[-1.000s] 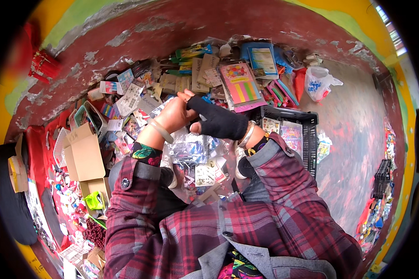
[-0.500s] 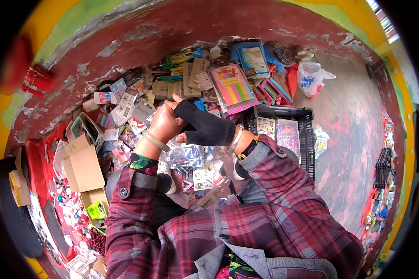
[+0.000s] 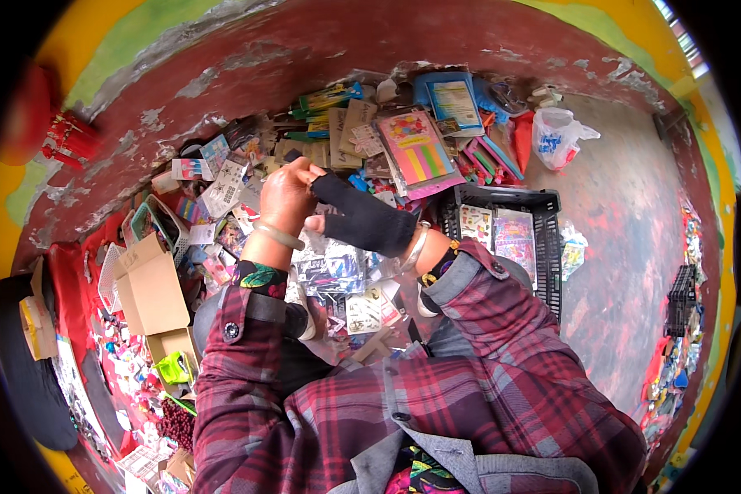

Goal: The person sits on the floor and sorts through a large pile of miscellaneous items, including stickers, cards, and small boxes. They pick up items one by one, inspect them, and place them back into the pile or into a nearby black crate.

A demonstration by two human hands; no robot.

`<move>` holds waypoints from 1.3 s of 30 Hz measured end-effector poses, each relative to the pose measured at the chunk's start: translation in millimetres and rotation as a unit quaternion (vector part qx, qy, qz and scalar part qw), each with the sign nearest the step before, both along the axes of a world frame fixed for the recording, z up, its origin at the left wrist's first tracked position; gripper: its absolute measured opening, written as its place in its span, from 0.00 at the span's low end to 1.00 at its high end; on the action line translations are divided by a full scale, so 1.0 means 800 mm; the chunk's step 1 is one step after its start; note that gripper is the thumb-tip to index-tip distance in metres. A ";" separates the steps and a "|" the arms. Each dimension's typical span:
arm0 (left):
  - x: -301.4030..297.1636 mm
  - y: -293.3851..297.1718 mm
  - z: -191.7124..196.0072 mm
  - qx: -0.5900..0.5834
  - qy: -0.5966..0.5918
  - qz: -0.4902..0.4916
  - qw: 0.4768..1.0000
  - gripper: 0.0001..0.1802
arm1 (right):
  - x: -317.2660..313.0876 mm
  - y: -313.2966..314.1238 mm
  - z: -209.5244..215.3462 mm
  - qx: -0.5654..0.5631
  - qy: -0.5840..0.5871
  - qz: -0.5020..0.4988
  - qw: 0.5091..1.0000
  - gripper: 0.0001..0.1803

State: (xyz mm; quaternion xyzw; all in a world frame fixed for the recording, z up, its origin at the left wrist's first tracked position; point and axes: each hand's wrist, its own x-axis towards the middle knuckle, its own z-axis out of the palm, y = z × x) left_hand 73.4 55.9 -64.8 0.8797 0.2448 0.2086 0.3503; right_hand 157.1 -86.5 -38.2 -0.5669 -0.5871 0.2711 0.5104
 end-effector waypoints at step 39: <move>-0.016 -0.033 0.021 0.071 0.153 -0.103 0.980 0.14 | 0.015 0.000 -0.022 -0.150 0.209 0.037 0.966 0.42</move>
